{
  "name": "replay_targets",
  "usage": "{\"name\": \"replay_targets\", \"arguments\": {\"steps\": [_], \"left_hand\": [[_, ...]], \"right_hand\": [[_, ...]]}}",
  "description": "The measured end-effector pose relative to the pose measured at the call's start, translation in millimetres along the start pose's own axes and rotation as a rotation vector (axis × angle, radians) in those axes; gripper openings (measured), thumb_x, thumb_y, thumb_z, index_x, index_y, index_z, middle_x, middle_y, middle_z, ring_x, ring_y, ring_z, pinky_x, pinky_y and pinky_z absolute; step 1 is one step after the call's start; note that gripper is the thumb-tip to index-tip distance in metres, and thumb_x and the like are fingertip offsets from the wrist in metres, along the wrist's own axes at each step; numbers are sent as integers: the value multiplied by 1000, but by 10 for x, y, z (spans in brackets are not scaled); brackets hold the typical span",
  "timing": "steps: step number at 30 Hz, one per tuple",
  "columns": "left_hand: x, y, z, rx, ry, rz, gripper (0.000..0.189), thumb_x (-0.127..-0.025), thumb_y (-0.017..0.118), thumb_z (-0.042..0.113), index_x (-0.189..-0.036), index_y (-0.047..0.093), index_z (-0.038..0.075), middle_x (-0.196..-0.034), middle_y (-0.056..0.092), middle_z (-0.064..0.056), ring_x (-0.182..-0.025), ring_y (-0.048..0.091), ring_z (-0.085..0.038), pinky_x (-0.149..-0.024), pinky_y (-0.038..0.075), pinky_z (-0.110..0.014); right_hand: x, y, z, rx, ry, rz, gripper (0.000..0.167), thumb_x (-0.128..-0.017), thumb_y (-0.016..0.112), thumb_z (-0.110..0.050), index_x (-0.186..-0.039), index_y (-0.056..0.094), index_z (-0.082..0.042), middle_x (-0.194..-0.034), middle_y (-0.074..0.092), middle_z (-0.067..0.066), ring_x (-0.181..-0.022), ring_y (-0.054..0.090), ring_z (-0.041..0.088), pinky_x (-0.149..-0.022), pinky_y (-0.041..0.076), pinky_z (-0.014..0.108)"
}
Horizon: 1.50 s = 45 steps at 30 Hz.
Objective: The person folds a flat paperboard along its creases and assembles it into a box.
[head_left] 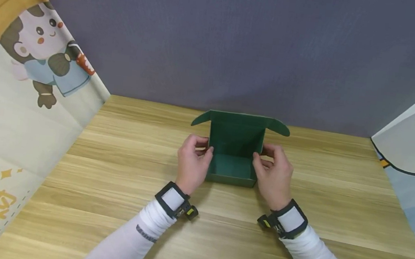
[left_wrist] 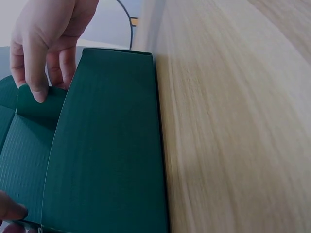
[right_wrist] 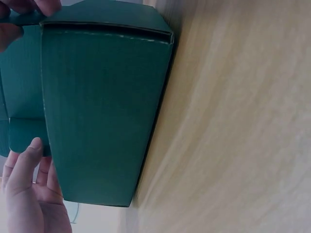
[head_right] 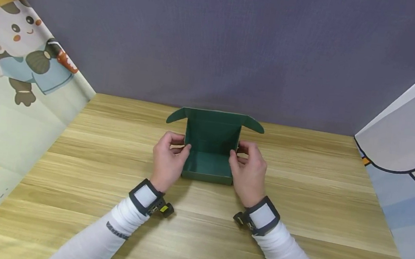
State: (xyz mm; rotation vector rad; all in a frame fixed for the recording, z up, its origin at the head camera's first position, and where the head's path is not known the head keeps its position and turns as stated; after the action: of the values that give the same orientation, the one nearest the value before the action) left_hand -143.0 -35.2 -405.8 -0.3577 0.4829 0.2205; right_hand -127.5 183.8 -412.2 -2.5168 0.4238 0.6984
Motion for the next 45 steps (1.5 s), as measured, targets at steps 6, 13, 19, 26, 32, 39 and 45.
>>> {"name": "replay_targets", "arguments": {"steps": [6,13,19,26,32,39,45], "left_hand": [[6,-27,-28,9,-28,-55,25,-82,73,0,-102,58,4,-101,62,-8,-93,66,-24,-77,59,-35],[7,-107,-87,63,-48,-157,30,-81,75,5,-107,60,5,-106,64,-9,-95,68,-25,-82,58,-33],[-1,-250,-133,74,-2,-249,30,-83,69,2,-112,64,5,-110,67,-11,-102,64,-22,-91,54,-41],[-35,-417,-189,106,-84,-379,33,-85,53,-9,-114,66,1,-116,67,-13,-101,65,-31,-87,53,-40],[-66,-554,-246,246,-232,-481,36,-91,38,-12,-116,63,-4,-117,67,-19,-96,67,-37,-82,54,-50],[-30,-743,-239,424,-369,-577,31,-98,33,-2,-118,55,-6,-118,66,-20,-100,68,-35,-92,47,-61],[-29,-897,-263,538,-521,-683,48,-107,25,31,-128,44,-8,-121,62,-29,-106,65,-41,-100,41,-63]], "right_hand": [[12,-22,20,-39,19,-31,34,-84,73,-9,-113,58,0,-105,67,13,-94,67,23,-73,56,19],[51,-70,70,-146,39,-105,36,-82,75,-6,-114,60,-2,-109,66,13,-97,67,24,-80,57,26],[90,-184,-82,-157,20,-166,31,-86,67,3,-116,61,3,-110,67,17,-98,65,24,-85,55,25],[102,-291,-151,-242,70,-258,23,-92,55,8,-113,63,9,-107,67,24,-93,65,22,-80,52,15],[172,-266,54,-356,185,-341,25,-99,48,-1,-117,64,3,-113,66,16,-98,67,22,-77,58,27],[357,-249,40,-472,295,-401,33,-105,39,-14,-126,56,5,-119,64,9,-104,66,22,-85,56,32],[486,-255,-42,-782,392,-481,45,-108,27,-20,-130,43,16,-119,66,9,-108,65,22,-93,53,39]]}}
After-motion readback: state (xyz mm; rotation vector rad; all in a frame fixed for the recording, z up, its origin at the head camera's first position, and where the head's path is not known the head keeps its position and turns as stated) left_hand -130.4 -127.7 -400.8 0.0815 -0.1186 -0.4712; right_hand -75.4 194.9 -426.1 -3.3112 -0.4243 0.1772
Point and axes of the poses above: each hand's wrist, its own x-axis away from the middle knuckle, its own y-axis out of the palm, z = x × y, the point moved 3 cm from there along -x, towards the middle knuckle
